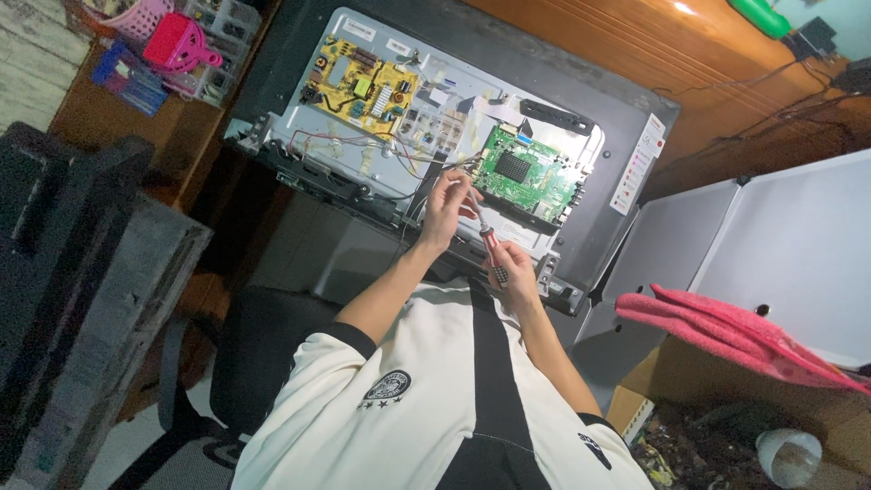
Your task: Disassembling a television to access and remove internal circuit boards using a screwdriver.
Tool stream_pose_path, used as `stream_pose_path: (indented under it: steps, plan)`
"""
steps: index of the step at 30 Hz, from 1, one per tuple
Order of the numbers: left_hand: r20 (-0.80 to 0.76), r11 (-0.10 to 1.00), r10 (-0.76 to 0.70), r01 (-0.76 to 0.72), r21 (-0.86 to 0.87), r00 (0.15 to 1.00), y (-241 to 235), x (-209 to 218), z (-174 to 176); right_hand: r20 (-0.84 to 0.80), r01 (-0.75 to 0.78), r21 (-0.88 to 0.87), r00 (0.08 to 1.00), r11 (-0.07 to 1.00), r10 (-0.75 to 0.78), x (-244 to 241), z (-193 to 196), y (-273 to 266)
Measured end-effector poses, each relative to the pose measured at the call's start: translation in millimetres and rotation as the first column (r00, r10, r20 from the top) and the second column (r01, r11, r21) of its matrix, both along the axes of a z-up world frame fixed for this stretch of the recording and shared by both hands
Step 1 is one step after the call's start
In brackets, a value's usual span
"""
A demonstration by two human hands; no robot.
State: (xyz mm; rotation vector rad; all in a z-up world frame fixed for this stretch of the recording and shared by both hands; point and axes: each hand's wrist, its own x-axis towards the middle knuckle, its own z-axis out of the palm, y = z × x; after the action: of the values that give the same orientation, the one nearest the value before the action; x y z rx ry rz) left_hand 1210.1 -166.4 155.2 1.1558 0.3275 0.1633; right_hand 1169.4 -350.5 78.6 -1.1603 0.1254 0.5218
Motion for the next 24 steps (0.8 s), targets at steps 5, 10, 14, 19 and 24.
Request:
stream_pose_path:
  steps: [5, 10, 14, 19, 24]
  plan:
    - [-0.063, 0.99, -0.132, 0.13, -0.048, 0.989, -13.5, -12.4, -36.0, -0.021, -0.024, 0.011, 0.999, 1.0, 0.024, 9.8, 18.2, 37.0]
    - [-0.104, 0.993, -0.107, 0.111, 0.037, 0.989, 35.6, -3.8, -37.7, 0.008, -0.112, -0.062, 0.994, 0.992, 0.112, 12.8, 37.5, 79.2]
    - [-0.189, 0.984, -0.128, 0.148, 0.096, 0.974, 79.8, 10.0, -42.2, 0.031, -0.156, -0.208, 0.986, 0.966, 0.166, 6.1, 41.9, 106.3]
    - [-0.183, 0.899, -0.171, 0.229, 0.374, 0.968, 128.9, 51.9, -89.3, -0.051, 0.006, -0.283, 0.999, 0.959, -0.021, 3.4, 40.7, 113.1]
    - [-0.157, 0.582, -0.208, 0.251, 0.774, 0.965, 150.5, 100.7, -98.0, -0.099, 0.183, -0.307, 0.97, 0.934, -0.222, 12.8, 3.1, 118.7]
